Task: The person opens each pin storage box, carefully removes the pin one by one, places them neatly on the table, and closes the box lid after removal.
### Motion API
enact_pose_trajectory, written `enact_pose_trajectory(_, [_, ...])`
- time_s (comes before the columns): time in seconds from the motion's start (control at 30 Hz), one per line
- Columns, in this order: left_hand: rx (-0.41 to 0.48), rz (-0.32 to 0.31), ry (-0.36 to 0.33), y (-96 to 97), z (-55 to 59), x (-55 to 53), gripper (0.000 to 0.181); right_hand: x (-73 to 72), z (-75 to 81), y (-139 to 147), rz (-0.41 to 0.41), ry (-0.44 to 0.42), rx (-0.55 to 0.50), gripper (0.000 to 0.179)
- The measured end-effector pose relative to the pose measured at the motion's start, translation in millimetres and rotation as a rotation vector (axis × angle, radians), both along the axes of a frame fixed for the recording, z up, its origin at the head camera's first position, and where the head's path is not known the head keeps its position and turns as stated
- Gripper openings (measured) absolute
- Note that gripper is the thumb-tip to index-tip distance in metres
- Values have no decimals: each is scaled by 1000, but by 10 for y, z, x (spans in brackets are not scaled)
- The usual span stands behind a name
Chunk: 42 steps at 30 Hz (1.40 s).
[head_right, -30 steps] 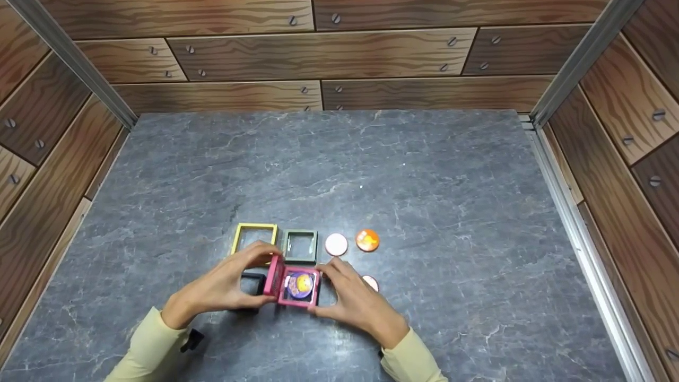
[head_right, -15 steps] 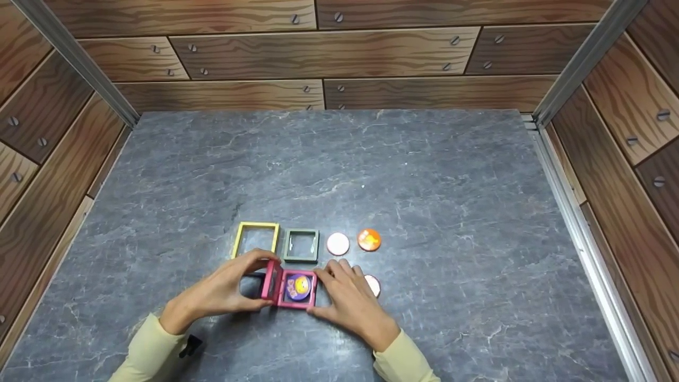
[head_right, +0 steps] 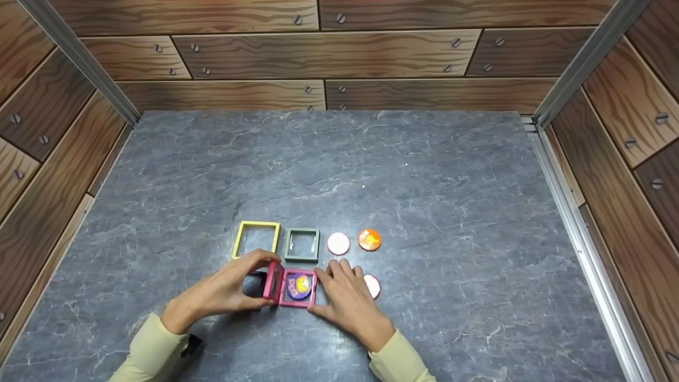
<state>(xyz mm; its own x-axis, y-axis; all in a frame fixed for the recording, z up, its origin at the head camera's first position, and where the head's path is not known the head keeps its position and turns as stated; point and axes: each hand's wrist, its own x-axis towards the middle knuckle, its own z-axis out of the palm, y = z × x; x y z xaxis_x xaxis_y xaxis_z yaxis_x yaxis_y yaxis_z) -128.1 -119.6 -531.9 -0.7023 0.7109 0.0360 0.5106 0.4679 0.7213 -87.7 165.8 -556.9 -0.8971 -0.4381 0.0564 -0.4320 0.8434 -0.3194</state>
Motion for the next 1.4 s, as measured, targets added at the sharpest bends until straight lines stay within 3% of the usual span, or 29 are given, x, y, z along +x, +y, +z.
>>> enact_pose_trajectory(0.43, [-69,14,28,12,41,7,76,21,48,-55,-54,-101,-26,79])
enact_pose_trajectory(0.6, [-78,4,42,27,41,10,75,19,83,-95,-48,-54,-65,76])
enact_pose_trajectory(0.87, [-59,-1,77,47,30,14,74,24,139,-298,3,-40,-224,52])
enact_pose_trajectory(1.1, [-64,-4,84,55,39,21,74,47,118,-468,62,3,-188,43])
enact_pose_trajectory(1.33, [-53,-4,69,46,43,14,75,62,60,-521,93,152,-185,28])
enact_pose_trajectory(1.4, [-55,-2,67,37,45,10,75,51,61,-525,96,158,-182,28])
